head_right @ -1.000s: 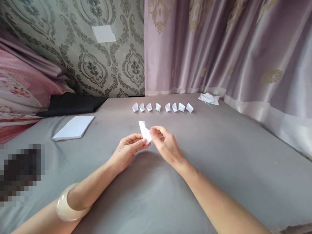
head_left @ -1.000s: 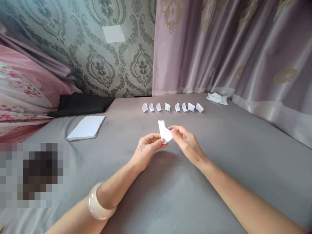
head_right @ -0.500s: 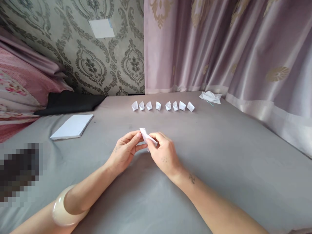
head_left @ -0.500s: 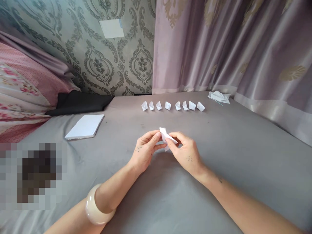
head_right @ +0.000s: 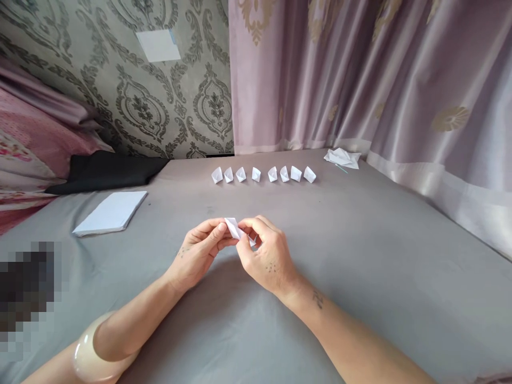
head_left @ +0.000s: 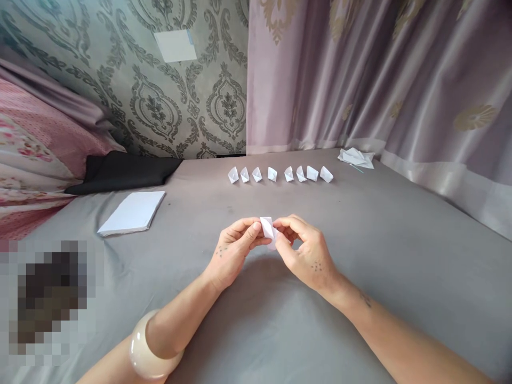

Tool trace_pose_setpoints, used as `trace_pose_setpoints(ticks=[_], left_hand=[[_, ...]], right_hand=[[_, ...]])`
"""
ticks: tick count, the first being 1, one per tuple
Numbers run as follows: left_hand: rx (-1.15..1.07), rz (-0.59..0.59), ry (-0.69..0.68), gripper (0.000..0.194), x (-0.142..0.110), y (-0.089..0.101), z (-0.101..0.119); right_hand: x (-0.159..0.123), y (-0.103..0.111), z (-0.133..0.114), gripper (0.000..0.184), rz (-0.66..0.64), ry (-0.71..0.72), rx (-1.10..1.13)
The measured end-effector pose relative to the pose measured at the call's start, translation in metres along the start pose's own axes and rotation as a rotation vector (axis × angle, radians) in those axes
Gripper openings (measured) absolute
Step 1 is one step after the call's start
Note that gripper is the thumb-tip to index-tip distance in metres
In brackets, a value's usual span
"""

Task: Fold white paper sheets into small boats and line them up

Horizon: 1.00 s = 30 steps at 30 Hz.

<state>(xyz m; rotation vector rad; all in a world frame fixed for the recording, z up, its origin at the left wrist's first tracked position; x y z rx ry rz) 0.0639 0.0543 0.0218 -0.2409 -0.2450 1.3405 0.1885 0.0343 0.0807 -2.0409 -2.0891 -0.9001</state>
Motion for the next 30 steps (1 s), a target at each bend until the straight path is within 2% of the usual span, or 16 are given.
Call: trace_pose_setpoints(ticks=[6, 12, 22, 30], left_hand=[[0.069, -0.008, -0.036, 0.019, -0.002, -0.002, 0.002], [0.045, -0.029, -0.034, 0.014, -0.002, -0.004, 0.002], [-0.001, -0.007, 0.06, 0.015, -0.004, -0.005, -0.005], [-0.04, 0.005, 0.108, 0.015, -0.005, -0.004, -0.007]], right_hand=[[0.002, 0.004, -0.006, 0.008, 0.029, 0.033, -0.031], [0.003, 0.006, -0.017, 0.009, 0.059, 0.099, -0.005], [-0.002, 0.006, -0.018, 0.01, 0.084, 0.111, 0.018], [-0.007, 0.005, -0.024, 0.017, 0.096, 0.196, -0.05]])
Point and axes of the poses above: each hand's wrist, its own x-axis towards the middle knuckle, its own y-axis out of the back of the hand, z = x × y, the point moved 10 cm from there along x, towards the middle knuckle, and after that the axes turned 6 degrees about x, right-handed, at the moved point
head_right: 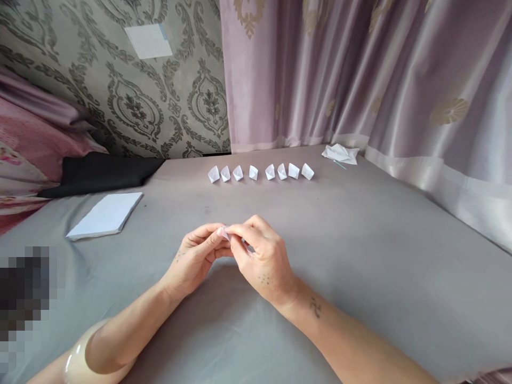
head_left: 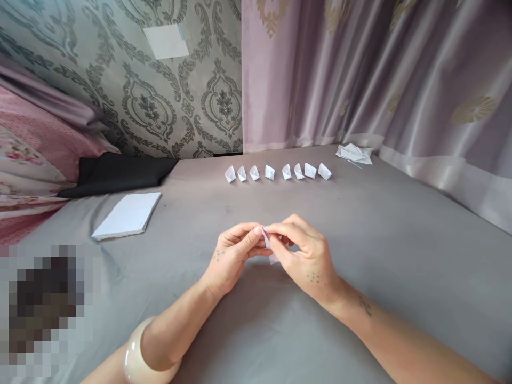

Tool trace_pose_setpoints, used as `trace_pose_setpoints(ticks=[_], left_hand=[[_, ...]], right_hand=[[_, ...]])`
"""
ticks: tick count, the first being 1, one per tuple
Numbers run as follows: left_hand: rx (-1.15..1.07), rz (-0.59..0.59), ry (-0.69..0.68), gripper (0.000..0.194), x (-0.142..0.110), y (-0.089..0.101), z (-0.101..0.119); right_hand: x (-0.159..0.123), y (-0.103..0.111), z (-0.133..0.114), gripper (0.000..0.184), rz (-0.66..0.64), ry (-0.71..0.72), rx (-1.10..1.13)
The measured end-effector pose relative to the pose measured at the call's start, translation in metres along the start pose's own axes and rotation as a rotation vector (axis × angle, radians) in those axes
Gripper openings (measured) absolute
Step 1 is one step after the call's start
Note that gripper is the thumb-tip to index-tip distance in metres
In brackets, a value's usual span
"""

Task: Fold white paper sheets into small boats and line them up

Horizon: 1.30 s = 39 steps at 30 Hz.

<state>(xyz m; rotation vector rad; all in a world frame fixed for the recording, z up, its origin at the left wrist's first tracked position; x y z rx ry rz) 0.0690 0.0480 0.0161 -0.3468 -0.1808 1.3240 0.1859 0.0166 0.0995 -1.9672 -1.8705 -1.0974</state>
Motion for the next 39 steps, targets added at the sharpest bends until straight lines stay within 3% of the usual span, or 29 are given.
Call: trace_pose_setpoints(ticks=[14, 23, 27, 33, 39], left_hand=[[-0.025, -0.004, 0.041, 0.014, 0.0, 0.002, -0.001], [-0.063, -0.009, 0.104, 0.015, 0.005, 0.006, -0.004], [-0.075, -0.011, 0.122, 0.014, 0.007, 0.01, -0.008], [-0.071, 0.039, 0.137, 0.014, 0.007, 0.018, -0.012], [-0.035, 0.07, 0.123, 0.017, 0.007, 0.02, -0.01]], right_hand=[[-0.004, -0.003, -0.018, 0.024, -0.026, 0.228, -0.237], [-0.001, -0.016, -0.015, 0.03, -0.253, 0.205, -0.315], [-0.002, -0.023, -0.019, 0.033, -0.333, 0.279, -0.455], [-0.012, -0.036, -0.02, 0.038, -0.42, 0.371, -0.641], [-0.015, -0.041, -0.018, 0.035, -0.442, 0.336, -0.622]])
Point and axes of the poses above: each hand's wrist, its own x-axis towards the middle knuckle, its own y-axis out of the back of the hand, z = x × y, the point moved 10 cm from there along x, towards the middle knuckle, and after that the axes turned 6 degrees about x, right-handed, at the moved point
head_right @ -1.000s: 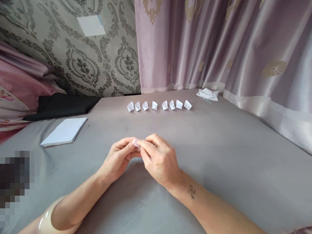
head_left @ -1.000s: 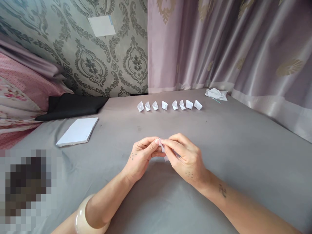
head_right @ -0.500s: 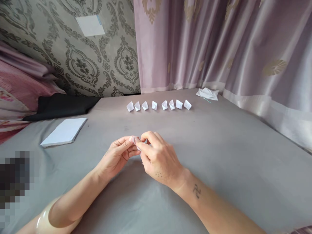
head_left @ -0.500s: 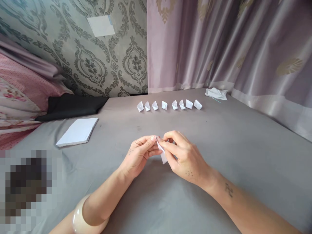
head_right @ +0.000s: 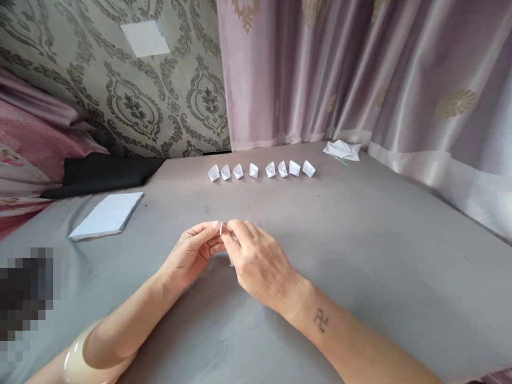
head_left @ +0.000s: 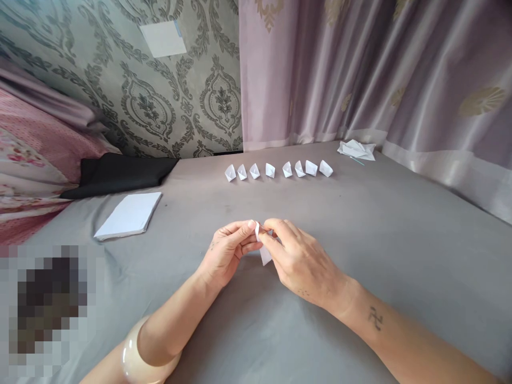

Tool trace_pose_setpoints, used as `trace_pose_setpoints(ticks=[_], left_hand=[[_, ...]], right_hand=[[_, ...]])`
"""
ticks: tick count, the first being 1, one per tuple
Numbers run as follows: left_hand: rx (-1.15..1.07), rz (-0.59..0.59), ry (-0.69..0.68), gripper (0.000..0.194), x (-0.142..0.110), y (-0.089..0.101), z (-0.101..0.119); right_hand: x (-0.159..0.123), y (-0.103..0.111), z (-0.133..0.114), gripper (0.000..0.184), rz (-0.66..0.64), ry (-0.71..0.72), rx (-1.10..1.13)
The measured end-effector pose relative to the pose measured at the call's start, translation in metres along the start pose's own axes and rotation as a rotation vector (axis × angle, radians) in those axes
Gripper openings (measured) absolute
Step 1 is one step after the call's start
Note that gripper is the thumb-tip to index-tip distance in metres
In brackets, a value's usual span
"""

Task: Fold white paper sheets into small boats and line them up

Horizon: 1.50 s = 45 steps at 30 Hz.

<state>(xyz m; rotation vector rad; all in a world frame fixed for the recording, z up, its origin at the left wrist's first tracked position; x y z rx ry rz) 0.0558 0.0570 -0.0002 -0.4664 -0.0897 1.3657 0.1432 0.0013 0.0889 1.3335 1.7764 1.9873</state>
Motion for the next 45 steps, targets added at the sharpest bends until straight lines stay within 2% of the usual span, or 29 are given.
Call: trace_pose_setpoints(ticks=[11, 14, 17, 20, 23, 25, 29, 33, 35, 38, 45], left_hand=[[0.028, 0.052, -0.042, 0.019, -0.002, 0.002, 0.001], [0.041, 0.09, -0.068, 0.021, -0.002, 0.006, 0.002], [0.054, 0.117, -0.086, 0.024, -0.002, 0.008, 0.004], [0.096, 0.112, -0.1, 0.025, -0.004, 0.004, 0.008], [0.122, 0.117, -0.135, 0.024, -0.008, -0.002, 0.012], [0.129, 0.126, -0.15, 0.022, -0.012, -0.005, 0.014], [0.163, 0.134, -0.168, 0.02, -0.017, -0.01, 0.014], [0.163, 0.064, -0.17, 0.03, -0.018, -0.018, 0.017], [0.162, 0.05, -0.154, 0.03, -0.018, -0.019, 0.017], [0.169, 0.073, -0.12, 0.019, -0.017, -0.017, 0.015], [0.173, 0.145, -0.11, 0.013, -0.017, -0.01, 0.012]], right_hand=[[0.001, 0.002, 0.002, 0.034, 0.026, -0.018, 0.02], [-0.001, 0.005, 0.0, 0.032, 0.061, -0.002, 0.097], [-0.002, 0.014, 0.002, 0.029, 0.143, -0.009, 0.277], [-0.003, 0.019, 0.018, 0.025, 0.237, -0.157, 0.532], [-0.006, 0.01, 0.038, 0.013, 0.261, -0.394, 0.701], [-0.009, 0.001, 0.045, 0.012, 0.248, -0.505, 0.762], [-0.011, -0.013, 0.051, 0.017, 0.199, -0.615, 0.884], [-0.014, -0.02, 0.058, 0.023, 0.129, -0.742, 1.035], [-0.015, -0.022, 0.06, 0.024, 0.087, -0.781, 1.101], [-0.016, -0.022, 0.063, 0.025, 0.053, -0.788, 1.123], [-0.014, -0.021, 0.057, 0.028, 0.044, -0.738, 1.015]])
Point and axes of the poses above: each hand's wrist, its own x-axis towards the middle knuckle, its own y-axis out of the back of the hand, z = x × y, the point moved 10 cm from there along x, towards the middle knuckle, and after that the axes turned 6 degrees about x, right-handed, at the moved point
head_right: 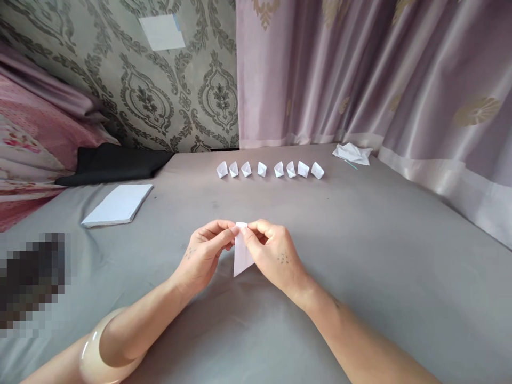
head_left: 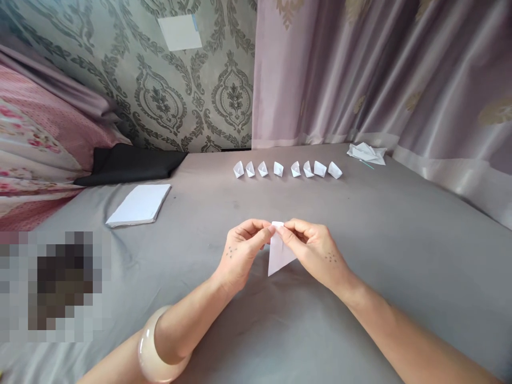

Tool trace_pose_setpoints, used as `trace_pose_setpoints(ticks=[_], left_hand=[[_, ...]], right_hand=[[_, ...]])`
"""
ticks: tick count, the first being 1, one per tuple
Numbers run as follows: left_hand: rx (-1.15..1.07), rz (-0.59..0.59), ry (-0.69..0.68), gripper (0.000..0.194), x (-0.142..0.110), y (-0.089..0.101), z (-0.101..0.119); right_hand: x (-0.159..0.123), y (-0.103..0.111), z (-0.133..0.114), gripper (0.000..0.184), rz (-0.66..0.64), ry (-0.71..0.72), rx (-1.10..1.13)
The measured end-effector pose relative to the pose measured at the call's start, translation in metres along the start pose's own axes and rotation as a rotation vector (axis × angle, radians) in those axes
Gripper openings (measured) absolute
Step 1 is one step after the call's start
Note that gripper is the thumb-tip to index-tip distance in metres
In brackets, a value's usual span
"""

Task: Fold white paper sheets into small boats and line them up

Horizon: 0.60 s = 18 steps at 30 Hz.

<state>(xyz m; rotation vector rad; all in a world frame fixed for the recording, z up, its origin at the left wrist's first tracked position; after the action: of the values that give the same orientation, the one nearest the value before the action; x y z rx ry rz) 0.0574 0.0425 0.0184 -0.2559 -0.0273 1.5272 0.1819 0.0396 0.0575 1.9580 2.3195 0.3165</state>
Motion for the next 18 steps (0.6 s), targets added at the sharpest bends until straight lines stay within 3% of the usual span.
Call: trace_pose_setpoints(ticks=[6, 10, 14, 18], left_hand=[[-0.062, 0.089, 0.016, 0.012, 0.0, 0.01, -0.004], [-0.085, 0.098, 0.02, 0.011, 0.0, 0.011, -0.006], [-0.09, 0.094, 0.008, 0.011, -0.001, 0.01, -0.004], [-0.083, 0.063, -0.008, 0.012, -0.001, 0.008, -0.002]], right_hand=[[-0.014, 0.004, -0.018, 0.013, 0.224, 0.298, -0.188], [-0.025, -0.009, -0.035, 0.021, 0.224, 0.565, -0.386], [-0.027, -0.012, -0.037, 0.029, 0.22, 0.633, -0.427], [-0.025, -0.009, -0.035, 0.029, 0.22, 0.599, -0.344]])
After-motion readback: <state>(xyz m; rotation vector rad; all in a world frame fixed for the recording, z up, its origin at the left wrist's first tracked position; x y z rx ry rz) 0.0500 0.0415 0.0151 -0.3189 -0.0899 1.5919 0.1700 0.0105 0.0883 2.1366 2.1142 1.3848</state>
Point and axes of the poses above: each hand's wrist, its own x-axis towards the middle knuckle, its own y-axis out of the back of the hand, z = x × y, the point moved 10 cm from there along x, towards the middle knuckle, and after that the axes turned 6 degrees about x, right-handed, at the moved point
